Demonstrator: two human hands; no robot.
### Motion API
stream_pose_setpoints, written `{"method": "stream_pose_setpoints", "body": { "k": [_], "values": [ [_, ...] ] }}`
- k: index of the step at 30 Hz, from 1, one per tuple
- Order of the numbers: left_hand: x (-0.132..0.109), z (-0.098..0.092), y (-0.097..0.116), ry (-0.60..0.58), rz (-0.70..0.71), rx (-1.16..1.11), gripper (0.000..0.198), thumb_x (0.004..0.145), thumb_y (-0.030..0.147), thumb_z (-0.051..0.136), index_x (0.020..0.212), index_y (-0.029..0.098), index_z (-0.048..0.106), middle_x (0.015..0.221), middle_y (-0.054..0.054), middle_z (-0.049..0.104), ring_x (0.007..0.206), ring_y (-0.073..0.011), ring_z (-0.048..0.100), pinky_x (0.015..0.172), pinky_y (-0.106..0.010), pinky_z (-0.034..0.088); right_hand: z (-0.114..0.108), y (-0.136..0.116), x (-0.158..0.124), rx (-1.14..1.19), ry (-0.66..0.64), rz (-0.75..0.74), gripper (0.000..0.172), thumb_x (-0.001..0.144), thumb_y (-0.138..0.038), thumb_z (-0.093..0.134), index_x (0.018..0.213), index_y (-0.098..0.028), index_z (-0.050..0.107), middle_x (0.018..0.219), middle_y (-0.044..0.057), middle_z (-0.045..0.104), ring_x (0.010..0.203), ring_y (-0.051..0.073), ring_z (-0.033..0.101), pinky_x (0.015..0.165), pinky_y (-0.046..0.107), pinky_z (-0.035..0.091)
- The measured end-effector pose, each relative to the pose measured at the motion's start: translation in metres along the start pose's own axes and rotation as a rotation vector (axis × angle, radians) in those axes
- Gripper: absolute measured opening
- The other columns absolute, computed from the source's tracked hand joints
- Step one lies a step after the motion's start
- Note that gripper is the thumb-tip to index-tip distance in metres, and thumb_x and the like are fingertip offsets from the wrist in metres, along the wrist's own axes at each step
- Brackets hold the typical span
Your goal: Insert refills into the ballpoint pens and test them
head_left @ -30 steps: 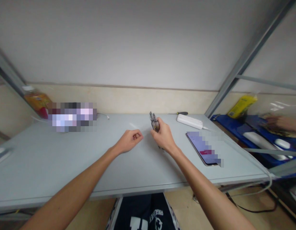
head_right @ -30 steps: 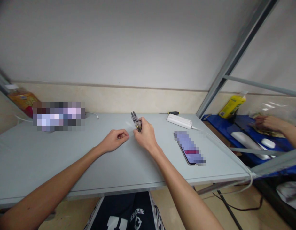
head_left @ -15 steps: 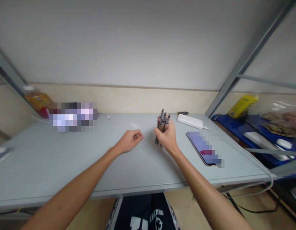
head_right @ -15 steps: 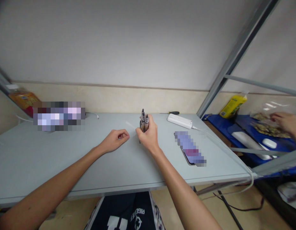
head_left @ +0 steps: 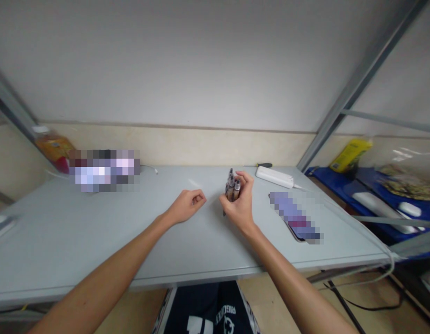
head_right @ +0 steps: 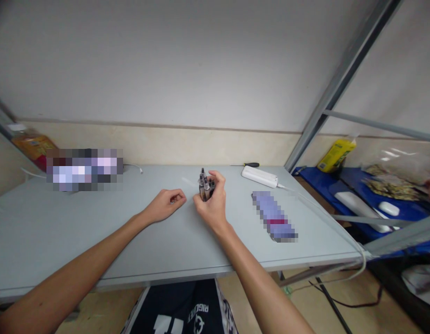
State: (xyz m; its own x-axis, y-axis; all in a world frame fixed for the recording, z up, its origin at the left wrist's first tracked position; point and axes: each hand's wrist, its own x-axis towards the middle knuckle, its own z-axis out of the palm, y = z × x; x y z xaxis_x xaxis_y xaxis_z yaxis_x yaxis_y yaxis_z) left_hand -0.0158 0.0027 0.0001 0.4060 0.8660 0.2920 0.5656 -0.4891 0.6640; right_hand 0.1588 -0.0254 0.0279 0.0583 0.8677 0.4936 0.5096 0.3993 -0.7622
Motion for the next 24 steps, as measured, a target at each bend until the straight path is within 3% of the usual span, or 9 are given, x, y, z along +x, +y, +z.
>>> {"method": "stream_pose_setpoints", "body": {
  "k": [10,24],
  "values": [
    [-0.001,0.000,0.003,0.005,0.004,0.009,0.020,0.082,0.025,0.046,0.072,0.014,0.059,0.060,0.002,0.058,0.056,-0.0088,0.050,0.057,-0.020,0.036,0.008,0.016,-0.006,0.460,0.066,0.021,0.063,0.061,-0.008,0.055,0.117,-0.026,0.031,0.077,-0.004,0.048,0.064,0.011,0.051,0.061,0.023,0.043],
    [-0.001,-0.001,0.002,0.001,-0.002,0.006,0.020,0.082,0.026,0.047,0.072,0.015,0.059,0.060,0.002,0.058,0.055,-0.0087,0.049,0.056,-0.020,0.036,0.012,0.028,-0.014,0.484,-0.049,0.074,0.060,0.062,-0.011,0.059,0.116,-0.023,0.035,0.076,-0.004,0.049,0.061,0.011,0.049,0.057,0.022,0.042]
  ]
}}
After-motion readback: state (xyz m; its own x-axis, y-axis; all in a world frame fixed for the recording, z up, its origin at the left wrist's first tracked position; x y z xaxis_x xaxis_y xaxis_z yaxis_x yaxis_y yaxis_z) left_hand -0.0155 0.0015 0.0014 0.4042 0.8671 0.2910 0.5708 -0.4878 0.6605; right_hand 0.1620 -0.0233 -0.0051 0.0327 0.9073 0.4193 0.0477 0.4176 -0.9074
